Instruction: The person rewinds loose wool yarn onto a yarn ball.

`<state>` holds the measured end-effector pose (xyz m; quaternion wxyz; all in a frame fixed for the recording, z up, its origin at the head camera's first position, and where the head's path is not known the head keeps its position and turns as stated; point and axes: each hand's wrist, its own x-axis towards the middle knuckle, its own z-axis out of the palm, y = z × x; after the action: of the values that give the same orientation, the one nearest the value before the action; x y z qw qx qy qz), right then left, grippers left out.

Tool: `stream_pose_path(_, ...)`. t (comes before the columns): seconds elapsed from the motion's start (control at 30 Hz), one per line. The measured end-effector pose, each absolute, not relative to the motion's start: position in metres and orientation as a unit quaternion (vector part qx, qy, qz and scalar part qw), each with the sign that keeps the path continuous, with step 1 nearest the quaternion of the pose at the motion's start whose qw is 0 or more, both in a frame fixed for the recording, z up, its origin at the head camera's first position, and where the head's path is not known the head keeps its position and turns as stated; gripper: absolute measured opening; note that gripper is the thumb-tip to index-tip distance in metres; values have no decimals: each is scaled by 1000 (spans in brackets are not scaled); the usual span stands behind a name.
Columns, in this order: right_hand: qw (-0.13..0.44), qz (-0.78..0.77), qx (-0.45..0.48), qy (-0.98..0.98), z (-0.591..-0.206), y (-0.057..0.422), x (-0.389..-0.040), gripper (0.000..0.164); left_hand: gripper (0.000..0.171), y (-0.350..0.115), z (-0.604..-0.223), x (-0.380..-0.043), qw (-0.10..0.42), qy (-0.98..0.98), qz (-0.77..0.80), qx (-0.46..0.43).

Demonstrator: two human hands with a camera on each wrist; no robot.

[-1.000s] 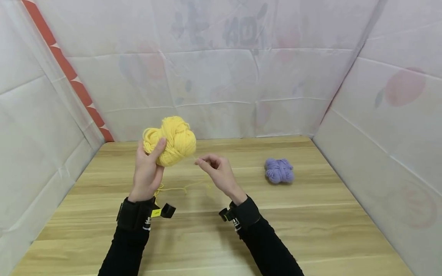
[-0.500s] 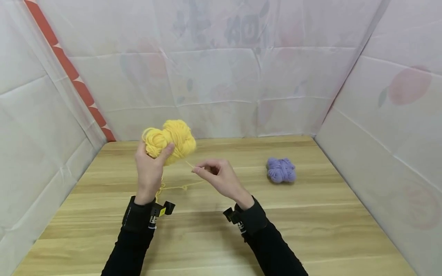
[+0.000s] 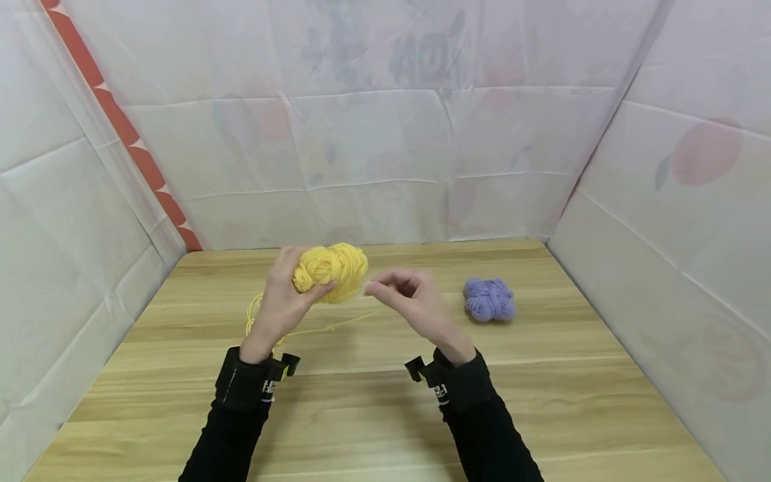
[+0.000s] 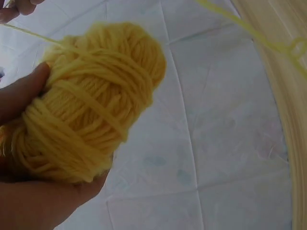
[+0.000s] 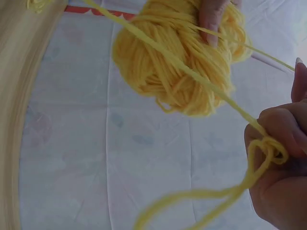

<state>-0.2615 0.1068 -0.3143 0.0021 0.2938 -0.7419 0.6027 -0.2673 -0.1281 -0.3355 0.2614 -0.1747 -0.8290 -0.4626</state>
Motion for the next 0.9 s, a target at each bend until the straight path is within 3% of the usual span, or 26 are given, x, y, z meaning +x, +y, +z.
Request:
stream_pose_path(0.37,35,634,271,-724,-313,114,-272,14,54,-144,-333,-258,89,-812,-462,-344)
stream_pose_path(0.57,72,623,304,-717,-321,99,-280,11,54,-154,-327,-249,-2,-760,-535,-369)
stream_pose_path(0.73,85,607,335,-716,-332,82,-287,8,53,-161,-320,-242,-38,-715,-608,-342)
stream_pose_path(0.9,58,586,350,-729,-340,73,-291,12,50,-168,-317,-236,-42,-611,-713,-341)
